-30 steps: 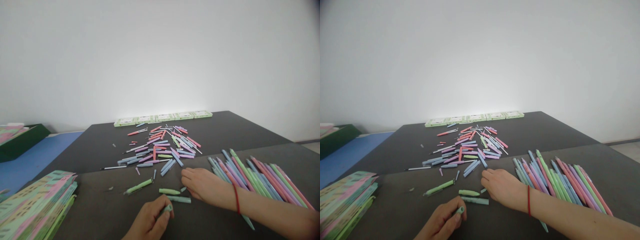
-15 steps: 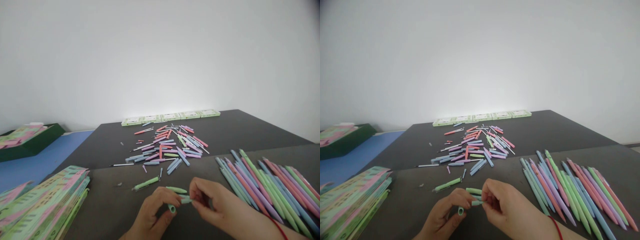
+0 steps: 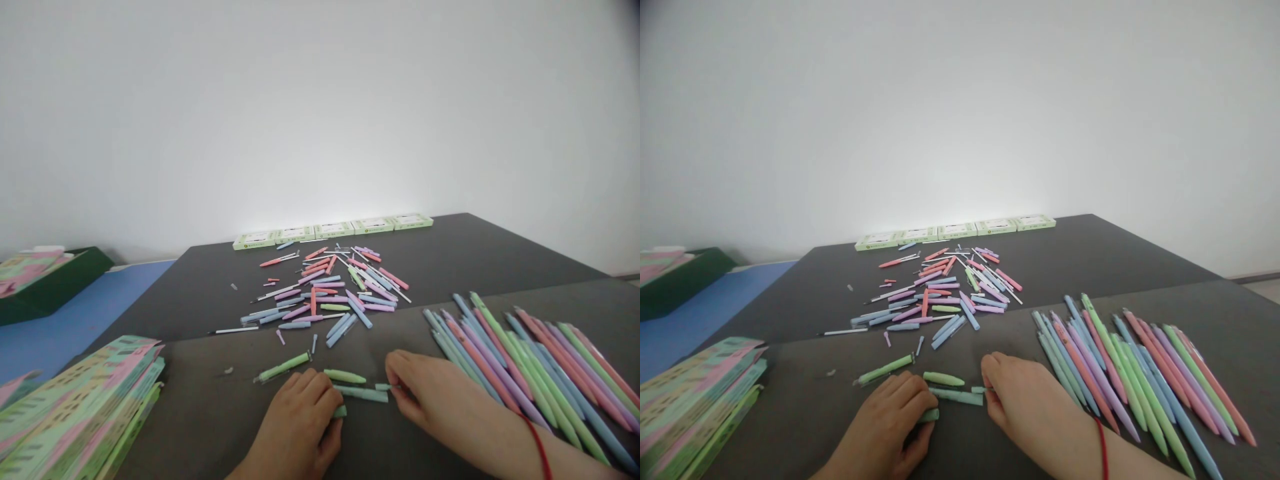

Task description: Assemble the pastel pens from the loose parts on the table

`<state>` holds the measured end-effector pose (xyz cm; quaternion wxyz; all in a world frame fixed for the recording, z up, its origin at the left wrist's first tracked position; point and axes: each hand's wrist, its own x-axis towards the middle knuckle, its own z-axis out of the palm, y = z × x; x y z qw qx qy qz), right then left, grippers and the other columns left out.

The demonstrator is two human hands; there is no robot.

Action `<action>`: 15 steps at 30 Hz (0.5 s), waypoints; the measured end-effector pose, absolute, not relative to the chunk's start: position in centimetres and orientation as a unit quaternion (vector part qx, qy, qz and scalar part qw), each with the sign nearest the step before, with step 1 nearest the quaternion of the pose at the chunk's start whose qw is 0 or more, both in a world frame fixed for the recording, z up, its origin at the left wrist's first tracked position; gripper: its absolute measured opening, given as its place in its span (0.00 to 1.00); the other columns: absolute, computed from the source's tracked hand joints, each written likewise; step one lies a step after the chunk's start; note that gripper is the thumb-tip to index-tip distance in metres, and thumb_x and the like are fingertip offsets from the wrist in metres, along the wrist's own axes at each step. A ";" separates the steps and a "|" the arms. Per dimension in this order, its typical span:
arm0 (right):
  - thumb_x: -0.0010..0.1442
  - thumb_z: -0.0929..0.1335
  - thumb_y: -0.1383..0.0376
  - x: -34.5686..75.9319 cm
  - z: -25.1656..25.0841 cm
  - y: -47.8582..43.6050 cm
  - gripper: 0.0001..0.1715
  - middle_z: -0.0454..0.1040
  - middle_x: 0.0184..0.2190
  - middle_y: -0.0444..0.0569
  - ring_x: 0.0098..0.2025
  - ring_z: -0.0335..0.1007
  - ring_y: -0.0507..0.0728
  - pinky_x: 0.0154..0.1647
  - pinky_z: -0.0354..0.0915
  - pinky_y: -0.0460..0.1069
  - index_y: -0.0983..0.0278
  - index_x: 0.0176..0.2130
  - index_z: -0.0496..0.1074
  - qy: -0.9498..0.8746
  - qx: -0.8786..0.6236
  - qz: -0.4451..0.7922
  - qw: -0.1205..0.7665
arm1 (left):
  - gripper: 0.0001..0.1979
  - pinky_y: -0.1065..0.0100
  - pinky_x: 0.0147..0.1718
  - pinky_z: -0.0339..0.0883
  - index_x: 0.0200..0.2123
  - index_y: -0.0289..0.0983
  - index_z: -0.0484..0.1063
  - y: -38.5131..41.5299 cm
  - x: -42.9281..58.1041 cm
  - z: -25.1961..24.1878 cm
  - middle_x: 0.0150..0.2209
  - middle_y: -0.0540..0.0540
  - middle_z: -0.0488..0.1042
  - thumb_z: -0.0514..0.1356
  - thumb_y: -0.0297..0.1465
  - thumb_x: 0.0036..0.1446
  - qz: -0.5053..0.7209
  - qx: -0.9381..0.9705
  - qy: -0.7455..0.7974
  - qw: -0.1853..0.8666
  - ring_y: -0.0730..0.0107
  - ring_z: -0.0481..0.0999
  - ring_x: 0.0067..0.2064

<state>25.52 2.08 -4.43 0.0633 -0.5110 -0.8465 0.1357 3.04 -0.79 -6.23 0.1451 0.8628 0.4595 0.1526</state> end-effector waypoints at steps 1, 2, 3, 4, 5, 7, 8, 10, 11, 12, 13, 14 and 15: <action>0.54 0.63 0.75 25.5 -4.6 2.1 0.08 0.72 0.28 0.45 0.27 0.68 0.55 0.27 0.51 0.49 0.63 0.30 0.65 -0.848 -0.511 0.129 0.052 | 0.08 0.56 0.41 0.63 0.36 0.39 0.68 -0.8 3.1 -6.2 0.37 0.46 0.72 0.58 0.23 0.51 0.153 0.858 0.467 0.149 0.58 0.69 0.40; 0.54 0.63 0.75 25.5 -4.8 2.2 0.08 0.73 0.28 0.45 0.29 0.70 0.56 0.28 0.52 0.49 0.63 0.30 0.66 -0.850 -0.510 0.125 0.041 | 0.09 0.56 0.42 0.64 0.36 0.39 0.68 -0.9 3.1 -6.2 0.38 0.46 0.72 0.59 0.24 0.50 0.157 0.851 0.477 0.154 0.57 0.69 0.40; 0.54 0.64 0.75 25.5 -4.9 2.2 0.08 0.73 0.29 0.46 0.30 0.71 0.57 0.29 0.53 0.49 0.63 0.31 0.67 -0.851 -0.510 0.121 0.030 | 0.11 0.56 0.42 0.64 0.38 0.38 0.67 -0.9 3.1 -6.2 0.38 0.45 0.71 0.60 0.25 0.49 0.166 0.843 0.486 0.160 0.57 0.69 0.40; 0.54 0.64 0.75 25.4 -5.0 2.2 0.08 0.74 0.30 0.47 0.31 0.72 0.58 0.29 0.53 0.50 0.63 0.31 0.67 -0.851 -0.511 0.117 0.020 | 0.12 0.56 0.42 0.64 0.39 0.38 0.66 -0.9 3.1 -6.2 0.39 0.45 0.71 0.61 0.25 0.50 0.177 0.835 0.495 0.163 0.57 0.69 0.41; 0.54 0.64 0.75 25.4 -5.0 2.2 0.08 0.74 0.31 0.48 0.32 0.72 0.59 0.29 0.54 0.50 0.63 0.32 0.68 -0.851 -0.512 0.114 0.011 | 0.12 0.56 0.43 0.65 0.40 0.38 0.66 -0.9 3.0 -6.2 0.41 0.45 0.71 0.60 0.26 0.51 0.188 0.830 0.500 0.163 0.58 0.69 0.42; 0.54 0.64 0.75 25.3 -5.1 2.3 0.08 0.74 0.32 0.49 0.32 0.73 0.60 0.30 0.55 0.50 0.63 0.33 0.68 -0.851 -0.514 0.109 -0.001 | 0.13 0.57 0.44 0.65 0.43 0.39 0.65 -0.8 2.9 -6.2 0.42 0.44 0.70 0.59 0.26 0.53 0.206 0.825 0.502 0.161 0.58 0.69 0.44; 0.54 0.64 0.75 25.3 -5.1 2.3 0.08 0.74 0.32 0.49 0.33 0.73 0.60 0.30 0.55 0.50 0.63 0.33 0.68 -0.850 -0.516 0.108 -0.003 | 0.13 0.56 0.46 0.64 0.44 0.39 0.65 -0.7 2.9 -6.2 0.43 0.44 0.70 0.58 0.26 0.54 0.211 0.824 0.501 0.159 0.58 0.69 0.45; 0.54 0.64 0.75 25.3 -5.0 2.3 0.08 0.74 0.32 0.49 0.32 0.73 0.60 0.29 0.55 0.50 0.63 0.33 0.68 -0.848 -0.519 0.107 -0.005 | 0.13 0.56 0.47 0.64 0.45 0.39 0.65 -0.5 2.9 -6.2 0.44 0.43 0.70 0.58 0.26 0.55 0.212 0.824 0.500 0.161 0.58 0.69 0.46; 0.54 0.64 0.75 25.3 -5.0 2.3 0.08 0.75 0.32 0.49 0.32 0.73 0.60 0.29 0.55 0.51 0.63 0.33 0.68 -0.847 -0.520 0.108 -0.005 | 0.13 0.56 0.47 0.64 0.45 0.39 0.65 -0.5 3.0 -6.1 0.45 0.44 0.70 0.57 0.26 0.55 0.210 0.826 0.497 0.163 0.58 0.69 0.47; 0.55 0.64 0.75 25.3 -5.0 2.3 0.08 0.75 0.31 0.49 0.32 0.73 0.60 0.29 0.55 0.51 0.63 0.33 0.68 -0.847 -0.521 0.108 -0.005 | 0.13 0.56 0.48 0.63 0.46 0.39 0.65 -0.4 3.1 -6.1 0.46 0.44 0.70 0.57 0.26 0.56 0.207 0.829 0.493 0.166 0.58 0.69 0.47; 0.55 0.64 0.75 25.4 -5.0 2.3 0.08 0.74 0.31 0.49 0.32 0.73 0.60 0.29 0.55 0.51 0.63 0.33 0.68 -0.847 -0.521 0.109 -0.003 | 0.12 0.55 0.49 0.62 0.46 0.40 0.66 -0.4 3.2 -6.1 0.46 0.45 0.71 0.57 0.26 0.57 0.204 0.832 0.488 0.168 0.59 0.68 0.48; 0.55 0.64 0.75 25.4 -5.0 2.3 0.08 0.74 0.31 0.48 0.32 0.73 0.60 0.29 0.54 0.50 0.63 0.32 0.68 -0.847 -0.519 0.111 -0.001 | 0.12 0.55 0.50 0.61 0.45 0.41 0.67 -0.4 3.4 -6.1 0.46 0.46 0.71 0.57 0.26 0.57 0.200 0.835 0.483 0.172 0.59 0.68 0.48; 0.55 0.63 0.75 25.4 -5.0 2.3 0.08 0.74 0.31 0.48 0.32 0.73 0.59 0.29 0.54 0.50 0.63 0.32 0.68 -0.848 -0.517 0.113 0.003 | 0.12 0.54 0.51 0.60 0.44 0.41 0.67 -0.4 3.5 -6.1 0.45 0.46 0.72 0.58 0.26 0.56 0.199 0.837 0.480 0.175 0.59 0.68 0.48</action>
